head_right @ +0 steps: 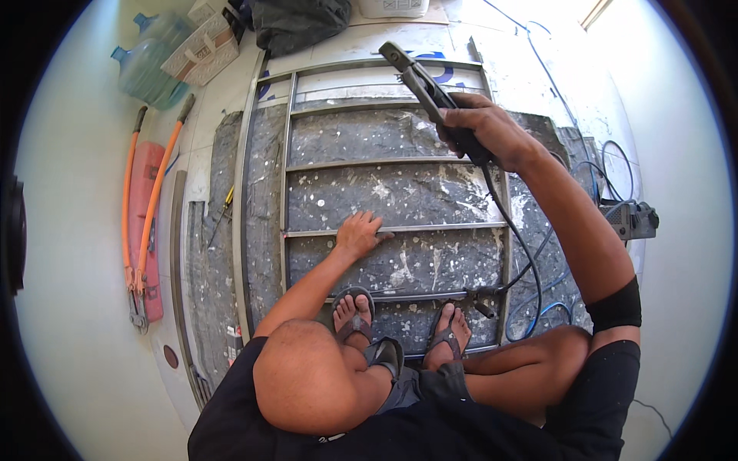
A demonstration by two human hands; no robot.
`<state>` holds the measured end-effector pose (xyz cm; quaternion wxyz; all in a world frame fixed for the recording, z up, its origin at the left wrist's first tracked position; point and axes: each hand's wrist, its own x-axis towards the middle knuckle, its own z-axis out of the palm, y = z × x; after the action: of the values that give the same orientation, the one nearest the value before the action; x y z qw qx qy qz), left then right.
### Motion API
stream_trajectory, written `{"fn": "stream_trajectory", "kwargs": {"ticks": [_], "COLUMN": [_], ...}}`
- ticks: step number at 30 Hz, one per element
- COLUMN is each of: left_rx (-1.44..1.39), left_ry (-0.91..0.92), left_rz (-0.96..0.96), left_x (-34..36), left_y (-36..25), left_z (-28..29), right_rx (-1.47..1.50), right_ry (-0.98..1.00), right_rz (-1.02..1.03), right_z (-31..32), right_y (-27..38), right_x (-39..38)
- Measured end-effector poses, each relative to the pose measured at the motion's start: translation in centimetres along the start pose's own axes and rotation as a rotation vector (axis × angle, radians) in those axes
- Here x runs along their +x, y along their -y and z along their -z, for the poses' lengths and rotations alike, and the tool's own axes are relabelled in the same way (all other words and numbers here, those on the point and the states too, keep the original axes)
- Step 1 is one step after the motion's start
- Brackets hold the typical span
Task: Welding the joints of a metal frame on the floor.
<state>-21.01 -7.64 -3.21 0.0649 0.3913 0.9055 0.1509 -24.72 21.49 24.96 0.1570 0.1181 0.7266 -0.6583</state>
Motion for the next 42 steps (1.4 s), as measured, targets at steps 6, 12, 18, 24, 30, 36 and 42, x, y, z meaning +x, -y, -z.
{"fn": "stream_trajectory", "kwargs": {"ticks": [6, 12, 18, 24, 30, 36, 42], "left_rx": [-0.956, -2.458, -2.121, -2.198, -2.056, -1.576, -1.297], "left_ry": [-0.132, -0.291, -0.443, -0.252, -0.204, 0.126, -0.232], "left_rz": [0.390, -0.070, 0.501, 0.252, 0.138, 0.359, 0.706], "left_x": [1.2, 4.1, 3.6, 2.2, 1.0, -7.0, -24.0], "left_y": [-6.0, -9.6, -9.9, -9.6, -8.9, -6.3, -2.4], "left_z": [4.1, 9.1, 8.6, 6.6, 5.8, 8.9, 12.6], "right_rx": [-0.198, -0.592, -0.564, -0.411, -0.398, -0.706, -0.667], "right_ry": [-0.041, 0.027, 0.238, 0.330, 0.478, 0.169, 0.280], "right_rz": [0.012, -0.079, -0.081, -0.146, -0.151, -0.104, -0.123], "right_z": [-0.6, -9.2, -10.3, -11.6, -12.4, -11.8, -10.3], "right_y": [-2.0, -5.7, -8.3, -9.3, -9.8, -11.7, -11.2], "right_x": [-1.5, -2.9, -2.2, -1.7, -1.3, -1.0, 0.1]}}
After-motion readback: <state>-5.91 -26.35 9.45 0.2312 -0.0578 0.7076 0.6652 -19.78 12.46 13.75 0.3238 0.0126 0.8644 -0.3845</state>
